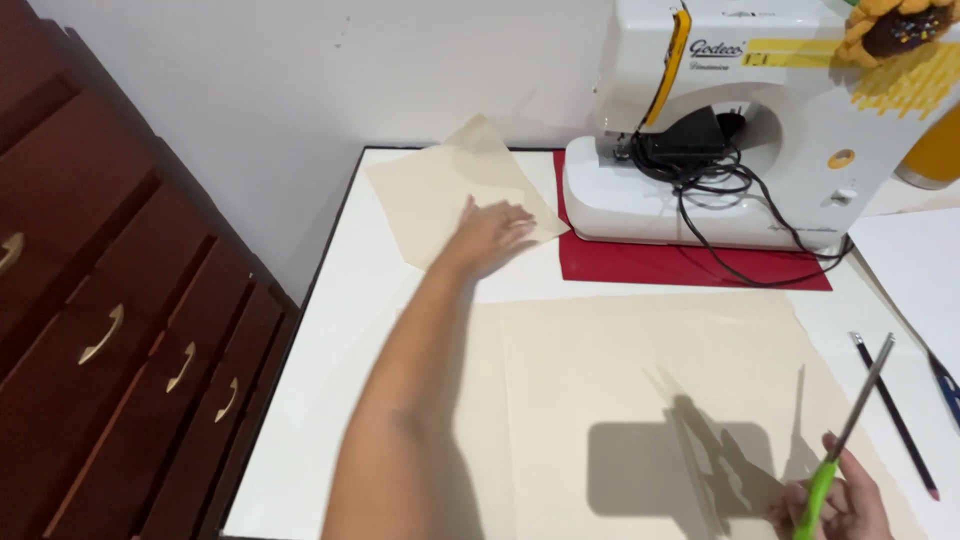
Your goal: The person cuts a large piece of beige fabric into smaller strips using green scissors. They work while seated with the fabric on their lap, occasionally adjusting the material and placing cut pieces on the table.
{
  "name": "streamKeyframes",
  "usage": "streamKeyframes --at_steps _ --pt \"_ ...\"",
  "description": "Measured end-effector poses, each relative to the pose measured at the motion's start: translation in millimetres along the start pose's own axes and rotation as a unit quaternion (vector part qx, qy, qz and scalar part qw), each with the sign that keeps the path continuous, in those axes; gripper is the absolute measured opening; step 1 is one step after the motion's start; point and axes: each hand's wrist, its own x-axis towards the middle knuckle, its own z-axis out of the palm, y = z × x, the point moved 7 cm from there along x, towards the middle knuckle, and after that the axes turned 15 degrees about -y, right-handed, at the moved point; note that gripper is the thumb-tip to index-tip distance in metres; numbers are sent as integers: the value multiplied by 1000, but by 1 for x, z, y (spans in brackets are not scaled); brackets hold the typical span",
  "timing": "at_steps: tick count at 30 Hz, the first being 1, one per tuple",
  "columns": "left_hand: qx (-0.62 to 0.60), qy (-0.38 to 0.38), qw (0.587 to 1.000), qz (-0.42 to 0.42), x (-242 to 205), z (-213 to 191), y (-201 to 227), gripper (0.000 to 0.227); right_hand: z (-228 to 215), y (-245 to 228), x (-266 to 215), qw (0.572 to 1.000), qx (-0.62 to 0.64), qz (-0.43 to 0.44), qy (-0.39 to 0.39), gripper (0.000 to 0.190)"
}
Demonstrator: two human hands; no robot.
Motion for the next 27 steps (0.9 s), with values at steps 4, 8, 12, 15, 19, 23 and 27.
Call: streamKeyframes --at_steps 4,8,12,15,19,23,27 --pt "-12 152 988 -3 -43 -19 -32 36 19 -33 -11 992 -104 75 6 73" --pt "99 81 992 4 -119 -5 -34 26 12 -29 -5 985 -166 33 -42 70" --pt "54 29 997 -53 -216 -4 38 30 24 -64 -10 982 -126 132 -50 59" --pt "41 -37 990 -129 -264 16 66 33 5 -80 -15 992 -119 -8 -40 53" --pt "17 -87 990 -112 -294 41 76 34 -31 -80 -11 972 -221 -32 -79 55" --pt "52 -138 980 -134 -306 56 84 56 -62 -86 -3 966 -246 5 -82 49" --pt "76 -142 973 -168 -308 55 78 62 -83 -94 -4 978 -205 -5 -43 50"
